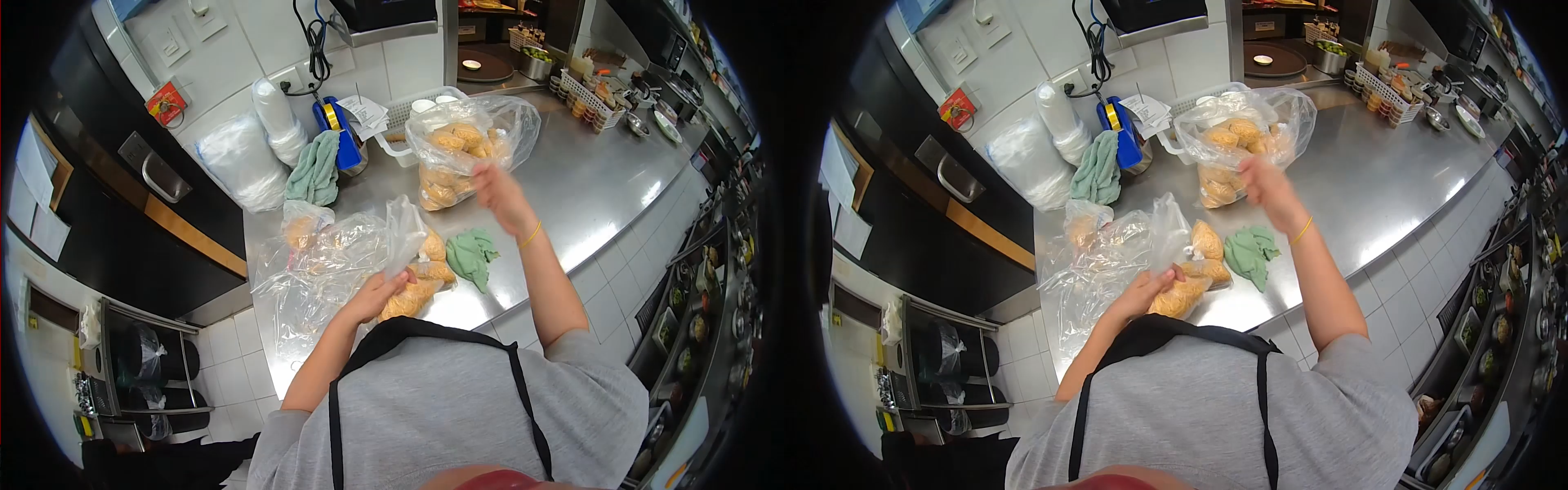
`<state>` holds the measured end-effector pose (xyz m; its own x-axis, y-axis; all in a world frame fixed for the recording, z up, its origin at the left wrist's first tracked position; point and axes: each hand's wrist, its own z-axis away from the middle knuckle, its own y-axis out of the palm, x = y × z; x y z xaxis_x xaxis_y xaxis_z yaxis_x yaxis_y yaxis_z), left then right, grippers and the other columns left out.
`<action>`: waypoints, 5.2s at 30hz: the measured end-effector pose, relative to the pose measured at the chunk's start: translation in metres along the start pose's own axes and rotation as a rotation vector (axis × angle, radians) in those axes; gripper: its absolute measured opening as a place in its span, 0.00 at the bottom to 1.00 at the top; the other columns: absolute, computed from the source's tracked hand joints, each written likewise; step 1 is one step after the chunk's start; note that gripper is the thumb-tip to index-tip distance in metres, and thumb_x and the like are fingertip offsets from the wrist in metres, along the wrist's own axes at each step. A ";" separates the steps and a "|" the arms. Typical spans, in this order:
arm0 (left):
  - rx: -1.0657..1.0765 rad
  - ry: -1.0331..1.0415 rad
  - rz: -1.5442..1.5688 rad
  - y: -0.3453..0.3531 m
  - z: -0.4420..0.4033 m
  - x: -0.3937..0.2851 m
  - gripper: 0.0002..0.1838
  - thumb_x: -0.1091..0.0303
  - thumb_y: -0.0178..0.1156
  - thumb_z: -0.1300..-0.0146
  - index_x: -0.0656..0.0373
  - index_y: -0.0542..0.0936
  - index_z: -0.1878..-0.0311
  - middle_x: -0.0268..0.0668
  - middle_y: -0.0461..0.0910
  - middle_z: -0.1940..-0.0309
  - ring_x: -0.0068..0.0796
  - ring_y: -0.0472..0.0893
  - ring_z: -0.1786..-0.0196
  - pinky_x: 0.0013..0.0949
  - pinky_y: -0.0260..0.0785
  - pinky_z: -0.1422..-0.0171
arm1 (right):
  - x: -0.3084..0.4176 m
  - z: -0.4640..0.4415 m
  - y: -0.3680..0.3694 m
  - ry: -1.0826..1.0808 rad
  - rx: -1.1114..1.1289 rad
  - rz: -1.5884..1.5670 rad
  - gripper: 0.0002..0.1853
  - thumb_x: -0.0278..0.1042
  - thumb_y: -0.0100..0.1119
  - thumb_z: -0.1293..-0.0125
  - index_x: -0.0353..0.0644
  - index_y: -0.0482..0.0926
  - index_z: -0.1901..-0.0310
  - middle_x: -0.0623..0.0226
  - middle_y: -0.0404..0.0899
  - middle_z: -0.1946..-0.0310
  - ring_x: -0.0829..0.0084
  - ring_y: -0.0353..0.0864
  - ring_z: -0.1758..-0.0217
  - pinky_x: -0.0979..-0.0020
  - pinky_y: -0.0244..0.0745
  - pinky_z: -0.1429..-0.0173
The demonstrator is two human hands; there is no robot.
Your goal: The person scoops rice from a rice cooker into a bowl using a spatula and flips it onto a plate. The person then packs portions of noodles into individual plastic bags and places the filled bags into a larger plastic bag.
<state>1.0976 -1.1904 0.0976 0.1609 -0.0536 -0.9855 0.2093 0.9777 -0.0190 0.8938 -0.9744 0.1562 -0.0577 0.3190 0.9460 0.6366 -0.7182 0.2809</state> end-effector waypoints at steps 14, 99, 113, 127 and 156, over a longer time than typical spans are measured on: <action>0.032 0.110 -0.079 0.025 -0.004 -0.021 0.21 0.54 0.52 0.37 0.62 0.71 0.50 0.34 0.70 0.58 0.22 0.71 0.57 0.24 0.63 0.52 | -0.013 0.039 0.102 0.095 0.301 0.075 0.23 0.52 0.32 0.30 0.47 0.59 0.80 0.64 0.73 0.71 0.73 0.71 0.64 0.71 0.64 0.52; -0.186 0.592 -0.172 0.010 -0.006 -0.101 0.16 0.60 0.42 0.31 0.62 0.73 0.67 0.37 0.59 0.45 0.28 0.62 0.45 0.30 0.54 0.40 | -0.027 0.046 0.095 0.483 0.637 -0.879 0.25 0.54 0.43 0.35 0.43 0.64 0.45 0.50 0.70 0.50 0.63 0.79 0.57 0.68 0.79 0.57; -0.347 0.455 0.812 -0.001 -0.015 -0.052 0.11 0.61 0.43 0.31 0.56 0.68 0.66 0.33 0.65 0.53 0.25 0.67 0.49 0.33 0.61 0.42 | -0.040 0.061 0.118 -0.611 0.191 0.486 0.25 0.40 0.60 0.43 0.46 0.65 0.46 0.61 0.65 0.46 0.65 0.62 0.41 0.64 0.62 0.42; -0.638 0.372 0.430 0.003 -0.022 -0.029 0.11 0.63 0.41 0.30 0.57 0.67 0.68 0.33 0.63 0.58 0.22 0.65 0.54 0.26 0.59 0.44 | -0.043 0.071 0.113 -0.530 0.124 0.641 0.21 0.35 0.59 0.43 0.41 0.64 0.50 0.68 0.66 0.57 0.75 0.67 0.52 0.75 0.71 0.54; -0.175 0.214 -0.129 0.013 0.000 -0.003 0.13 0.62 0.44 0.32 0.61 0.74 0.60 0.32 0.65 0.63 0.25 0.67 0.59 0.26 0.60 0.51 | -0.062 0.053 0.111 -0.160 0.341 0.278 0.10 0.40 0.51 0.35 0.40 0.72 0.65 0.71 0.71 0.73 0.76 0.71 0.70 0.74 0.68 0.65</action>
<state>1.0998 -1.1770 0.1007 -0.0673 -0.1534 -0.9859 0.0423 0.9868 -0.1564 1.0082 -1.0409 0.1204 0.2532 0.2534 0.9336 0.8291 -0.5541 -0.0745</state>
